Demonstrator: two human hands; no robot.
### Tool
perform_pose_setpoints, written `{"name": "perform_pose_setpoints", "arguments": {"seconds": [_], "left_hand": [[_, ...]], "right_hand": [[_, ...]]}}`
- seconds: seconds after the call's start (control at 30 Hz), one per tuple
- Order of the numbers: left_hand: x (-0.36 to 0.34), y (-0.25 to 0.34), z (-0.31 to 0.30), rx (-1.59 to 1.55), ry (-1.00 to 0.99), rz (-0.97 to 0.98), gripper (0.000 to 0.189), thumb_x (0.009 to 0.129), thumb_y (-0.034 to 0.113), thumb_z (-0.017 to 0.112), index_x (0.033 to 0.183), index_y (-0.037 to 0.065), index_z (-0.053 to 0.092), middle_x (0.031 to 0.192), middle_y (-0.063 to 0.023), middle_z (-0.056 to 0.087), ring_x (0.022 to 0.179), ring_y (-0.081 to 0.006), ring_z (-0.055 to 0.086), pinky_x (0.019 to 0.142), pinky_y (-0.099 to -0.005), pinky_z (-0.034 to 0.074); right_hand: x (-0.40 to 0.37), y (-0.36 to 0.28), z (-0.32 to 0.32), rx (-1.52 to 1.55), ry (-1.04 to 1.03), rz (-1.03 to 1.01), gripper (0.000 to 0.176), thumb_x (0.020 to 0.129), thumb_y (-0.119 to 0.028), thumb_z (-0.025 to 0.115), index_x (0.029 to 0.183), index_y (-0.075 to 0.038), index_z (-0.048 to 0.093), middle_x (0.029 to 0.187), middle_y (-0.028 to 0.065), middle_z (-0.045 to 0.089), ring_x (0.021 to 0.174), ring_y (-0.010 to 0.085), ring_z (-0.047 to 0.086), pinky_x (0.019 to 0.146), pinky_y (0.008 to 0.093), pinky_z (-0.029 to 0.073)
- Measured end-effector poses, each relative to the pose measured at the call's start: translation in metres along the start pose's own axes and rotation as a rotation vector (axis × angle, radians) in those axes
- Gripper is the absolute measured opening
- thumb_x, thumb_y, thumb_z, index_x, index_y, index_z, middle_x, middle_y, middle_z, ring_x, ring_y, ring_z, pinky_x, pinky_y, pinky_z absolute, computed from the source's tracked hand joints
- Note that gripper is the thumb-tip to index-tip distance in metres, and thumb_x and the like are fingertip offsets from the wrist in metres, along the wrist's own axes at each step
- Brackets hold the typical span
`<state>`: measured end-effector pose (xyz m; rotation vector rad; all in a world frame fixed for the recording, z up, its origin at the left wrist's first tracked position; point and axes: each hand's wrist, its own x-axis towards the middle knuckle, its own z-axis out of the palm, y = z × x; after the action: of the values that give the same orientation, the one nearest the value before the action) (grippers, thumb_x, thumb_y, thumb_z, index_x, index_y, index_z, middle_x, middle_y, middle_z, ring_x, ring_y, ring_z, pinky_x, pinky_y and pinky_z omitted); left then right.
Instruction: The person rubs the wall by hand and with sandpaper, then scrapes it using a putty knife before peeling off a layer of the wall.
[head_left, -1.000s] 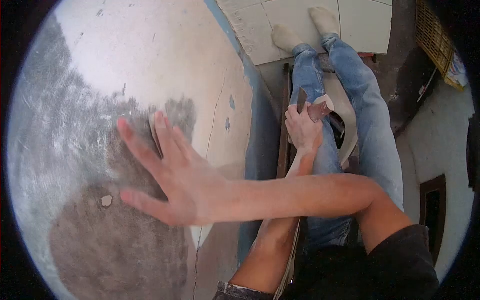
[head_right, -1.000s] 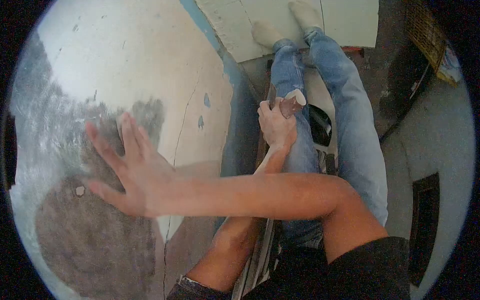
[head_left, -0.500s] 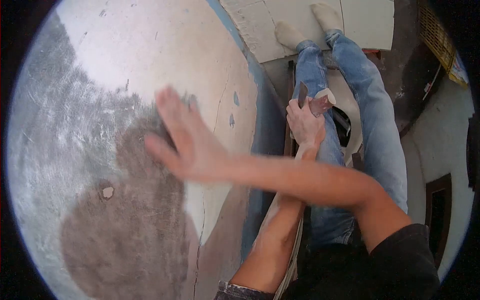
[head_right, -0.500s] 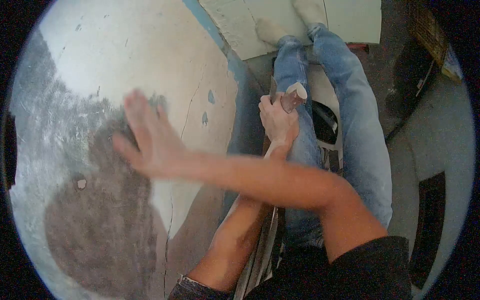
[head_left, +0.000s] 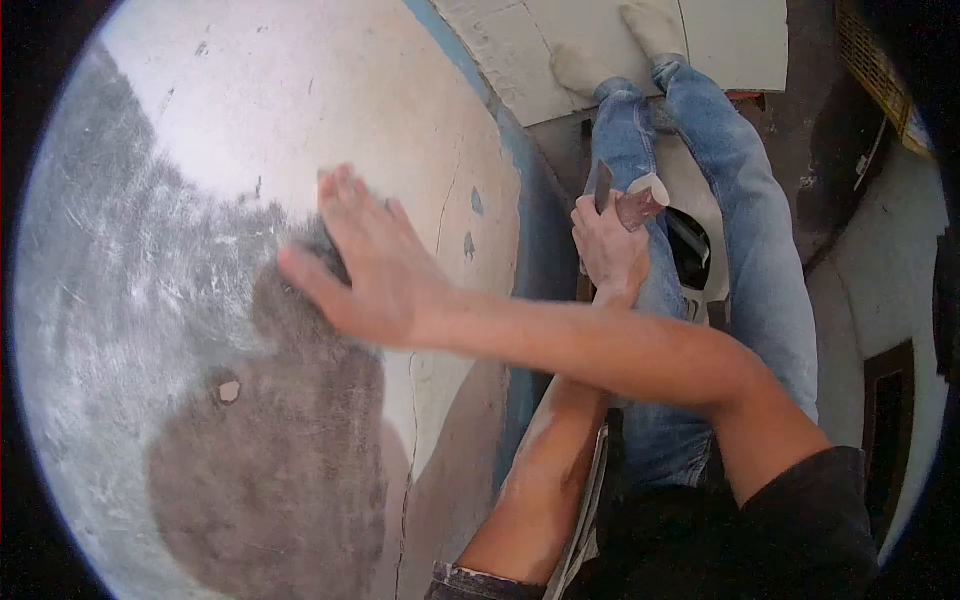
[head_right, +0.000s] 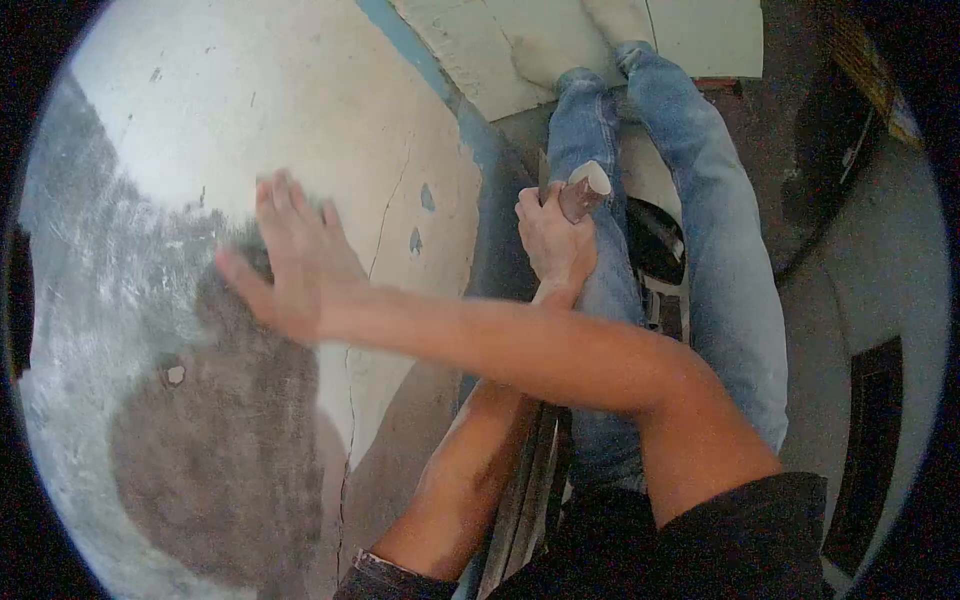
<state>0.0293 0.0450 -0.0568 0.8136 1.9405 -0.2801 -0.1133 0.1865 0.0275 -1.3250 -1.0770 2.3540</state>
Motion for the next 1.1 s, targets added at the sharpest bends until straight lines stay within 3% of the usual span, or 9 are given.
{"name": "perform_pose_setpoints", "arguments": {"seconds": [0.13, 0.23, 0.43, 0.63, 0.73, 0.83, 0.93, 1.03, 1.1], "left_hand": [[-0.003, 0.001, -0.002, 0.002, 0.005, 0.005, 0.045, 0.076, 0.010, 0.068, 0.120, 0.003, 0.061, 0.117, -0.0176, 0.048, 0.112, -0.0381, 0.049, 0.097, -0.0474, 0.042], [-0.003, 0.001, -0.002, 0.003, 0.011, 0.010, 0.044, 0.077, 0.010, 0.068, 0.120, 0.002, 0.062, 0.117, -0.0178, 0.048, 0.112, -0.0378, 0.049, 0.097, -0.0474, 0.042], [-0.002, 0.000, -0.001, -0.007, -0.015, 0.001, 0.040, 0.079, 0.011, 0.066, 0.118, 0.002, 0.062, 0.116, -0.0176, 0.048, 0.112, -0.0379, 0.049, 0.097, -0.0470, 0.043], [-0.001, 0.001, -0.005, 0.002, -0.025, 0.004, 0.039, 0.079, 0.012, 0.066, 0.118, 0.004, 0.063, 0.115, -0.0164, 0.049, 0.111, -0.0372, 0.050, 0.095, -0.0470, 0.044], [-0.002, 0.000, -0.001, -0.009, 0.004, 0.007, 0.039, 0.079, 0.012, 0.066, 0.117, 0.004, 0.062, 0.115, -0.0162, 0.048, 0.111, -0.0370, 0.050, 0.096, -0.0468, 0.043], [-0.002, 0.000, -0.003, -0.016, -0.015, -0.003, 0.041, 0.078, 0.012, 0.066, 0.118, 0.004, 0.062, 0.115, -0.0163, 0.048, 0.111, -0.0371, 0.050, 0.096, -0.0464, 0.043], [-0.004, 0.003, -0.003, -0.009, 0.013, -0.009, 0.040, 0.078, 0.011, 0.066, 0.117, 0.003, 0.062, 0.115, -0.0168, 0.049, 0.111, -0.0374, 0.050, 0.096, -0.0462, 0.043], [-0.002, -0.004, 0.001, -0.002, 0.017, 0.022, 0.041, 0.078, 0.011, 0.066, 0.118, 0.004, 0.062, 0.115, -0.0172, 0.049, 0.111, -0.0375, 0.051, 0.095, -0.0463, 0.044], [-0.002, 0.001, -0.003, -0.019, 0.006, 0.008, 0.041, 0.078, 0.011, 0.066, 0.118, 0.004, 0.062, 0.116, -0.0173, 0.049, 0.111, -0.0376, 0.051, 0.095, -0.0465, 0.044]], "right_hand": [[-0.037, -0.003, 0.009, -0.075, -0.068, -0.065, 0.092, 0.098, -0.061, 0.032, 0.151, 0.012, 0.011, 0.158, 0.0311, 0.014, 0.150, 0.0390, 0.012, 0.119, 0.0563, 0.011], [0.014, 0.017, 0.005, -0.031, 0.066, 0.015, 0.094, 0.098, -0.062, 0.031, 0.151, 0.013, 0.009, 0.159, 0.0317, 0.010, 0.150, 0.0404, 0.009, 0.119, 0.0567, 0.011], [-0.036, -0.009, 0.008, -0.018, -0.113, 0.034, 0.094, 0.098, -0.063, 0.027, 0.152, 0.010, 0.004, 0.160, 0.0290, 0.006, 0.151, 0.0390, 0.007, 0.121, 0.0541, 0.009], [0.033, 0.024, -0.005, 0.028, 0.019, 0.051, 0.097, 0.097, -0.064, 0.029, 0.151, 0.013, 0.003, 0.159, 0.0332, 0.005, 0.150, 0.0410, 0.006, 0.120, 0.0540, 0.008], [0.004, -0.001, 0.001, 0.057, -0.034, 0.039, 0.097, 0.098, -0.064, 0.029, 0.151, 0.012, 0.002, 0.157, 0.0367, 0.006, 0.149, 0.0438, 0.007, 0.120, 0.0541, 0.008], [-0.041, -0.010, 0.007, 0.000, -0.122, -0.080, 0.095, 0.097, -0.065, 0.030, 0.154, 0.004, -0.002, 0.155, 0.0391, 0.006, 0.148, 0.0474, 0.007, 0.120, 0.0549, 0.007], [0.004, -0.002, 0.002, -0.028, 0.019, -0.022, 0.094, 0.096, -0.066, 0.032, 0.156, -0.004, -0.007, 0.154, 0.0409, 0.006, 0.147, 0.0499, 0.006, 0.119, 0.0569, 0.008], [0.024, -0.011, -0.006, -0.045, 0.035, -0.028, 0.094, 0.095, -0.068, 0.033, 0.157, -0.011, -0.010, 0.154, 0.0414, 0.007, 0.148, 0.0497, 0.005, 0.119, 0.0585, 0.008], [-0.010, -0.026, -0.002, -0.110, -0.066, -0.068, 0.095, 0.095, -0.068, 0.032, 0.156, -0.010, -0.011, 0.153, 0.0415, 0.008, 0.148, 0.0498, 0.004, 0.119, 0.0568, 0.008]]}}
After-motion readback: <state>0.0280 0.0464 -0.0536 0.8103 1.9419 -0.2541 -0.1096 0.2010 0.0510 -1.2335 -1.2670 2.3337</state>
